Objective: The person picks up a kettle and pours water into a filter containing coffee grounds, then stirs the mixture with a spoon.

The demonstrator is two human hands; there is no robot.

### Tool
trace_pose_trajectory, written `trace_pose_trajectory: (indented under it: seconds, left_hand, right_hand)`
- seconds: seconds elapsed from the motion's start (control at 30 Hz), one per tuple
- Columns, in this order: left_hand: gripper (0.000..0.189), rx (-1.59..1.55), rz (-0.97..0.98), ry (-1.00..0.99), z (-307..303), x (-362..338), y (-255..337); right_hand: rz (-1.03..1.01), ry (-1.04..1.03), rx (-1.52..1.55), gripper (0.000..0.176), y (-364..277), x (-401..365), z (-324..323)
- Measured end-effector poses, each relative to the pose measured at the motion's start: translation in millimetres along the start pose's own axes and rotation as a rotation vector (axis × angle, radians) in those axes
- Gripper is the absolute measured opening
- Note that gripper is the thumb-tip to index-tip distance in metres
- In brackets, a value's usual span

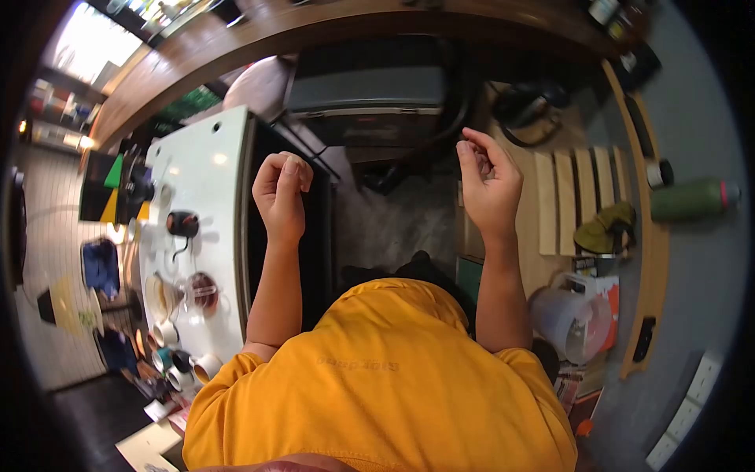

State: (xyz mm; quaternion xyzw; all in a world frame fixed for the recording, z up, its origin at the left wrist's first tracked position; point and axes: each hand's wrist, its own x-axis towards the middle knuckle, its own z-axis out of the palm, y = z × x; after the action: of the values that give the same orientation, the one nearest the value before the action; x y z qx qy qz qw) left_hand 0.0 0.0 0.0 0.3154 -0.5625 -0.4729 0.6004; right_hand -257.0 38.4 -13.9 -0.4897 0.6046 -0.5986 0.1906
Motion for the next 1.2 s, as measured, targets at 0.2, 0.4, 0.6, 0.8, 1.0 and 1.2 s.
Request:
trace_pose_trajectory:
  seconds: [0.2,0.4,0.6,0.8,1.0,1.2]
  left_hand:
    - [0.016,-0.122,-0.077,-0.173,111.5,29.8,-44.4]
    - [0.011,-0.09,-0.21,-0.339,165.6,63.0,-75.9]
    - [0.007,-0.138,-0.259,-0.543,222.3,112.8,-107.4]
    - [0.009,-0.117,-0.298,-0.655,265.2,175.3,-146.7]
    - [0.01,-0.095,-0.351,-0.684,281.7,225.7,-196.3]
    - [0.008,-0.137,-0.384,-0.722,289.2,252.8,-228.7]
  right_hand:
    - [0.022,0.307,-0.069,0.02,48.6,34.1,-115.5]
    - [0.144,0.538,-0.175,0.022,71.9,57.4,-187.5]
    - [0.201,0.727,-0.389,0.026,92.5,96.5,-231.5]
    - [0.147,0.781,-0.738,0.026,123.3,157.8,-263.2]
    - [0.131,0.549,-1.38,0.034,155.0,208.0,-278.2]
    - [0.167,0.468,-1.519,0.039,178.0,229.9,-284.1]
